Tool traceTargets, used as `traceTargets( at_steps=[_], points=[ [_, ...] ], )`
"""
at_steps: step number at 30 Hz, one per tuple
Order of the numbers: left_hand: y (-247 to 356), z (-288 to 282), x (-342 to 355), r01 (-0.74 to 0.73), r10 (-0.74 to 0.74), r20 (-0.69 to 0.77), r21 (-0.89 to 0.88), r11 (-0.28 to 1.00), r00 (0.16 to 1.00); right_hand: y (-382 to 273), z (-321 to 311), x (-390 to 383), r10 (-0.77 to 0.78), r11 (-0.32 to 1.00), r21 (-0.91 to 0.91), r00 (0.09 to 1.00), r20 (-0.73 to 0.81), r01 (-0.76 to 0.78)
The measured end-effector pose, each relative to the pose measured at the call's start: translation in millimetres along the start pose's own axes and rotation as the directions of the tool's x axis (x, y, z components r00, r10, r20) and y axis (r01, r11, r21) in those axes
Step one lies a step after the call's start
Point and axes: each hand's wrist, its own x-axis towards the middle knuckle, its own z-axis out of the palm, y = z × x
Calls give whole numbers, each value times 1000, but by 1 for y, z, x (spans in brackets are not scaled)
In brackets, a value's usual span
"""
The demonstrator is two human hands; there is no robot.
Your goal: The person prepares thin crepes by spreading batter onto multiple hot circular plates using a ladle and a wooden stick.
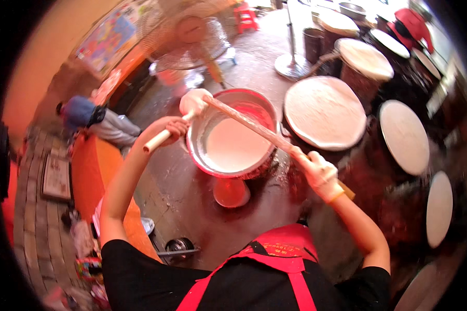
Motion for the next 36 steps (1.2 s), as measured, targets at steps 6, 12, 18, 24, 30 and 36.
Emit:
traceTargets(
  at_steps=[6, 12, 18, 24, 30, 36],
  points=[
    [-105, 80, 61, 219, -152, -182, 442, 870, 972, 20, -103, -251, 481, 872, 171, 868, -121, -459],
    [-270, 210, 135, 399, -392, -282, 879, 259, 876, -87, -150, -410, 998, -68, 534, -61, 30, -843],
    [-504, 339, 205, 496, -785, -408, 855, -150, 466, -160, -179, -476, 850, -248, 909, -526, 38, -335],
    [-817, 418, 235, -513, -804, -43, 749, -418, 592, -107, -269, -552, 814, 98, 872, -465, -347, -479],
    [-1009, 393, 246, -966, -940, 231, -6, -260, 252, -27, -381, -603, 604, -34, 305, -263, -752, -952],
    [-1096, 323, 286, -956, -940, 265, 253, -149, 217, -29, -358, -661, 593, 235, 970, -781, -196, -65]
  ],
)
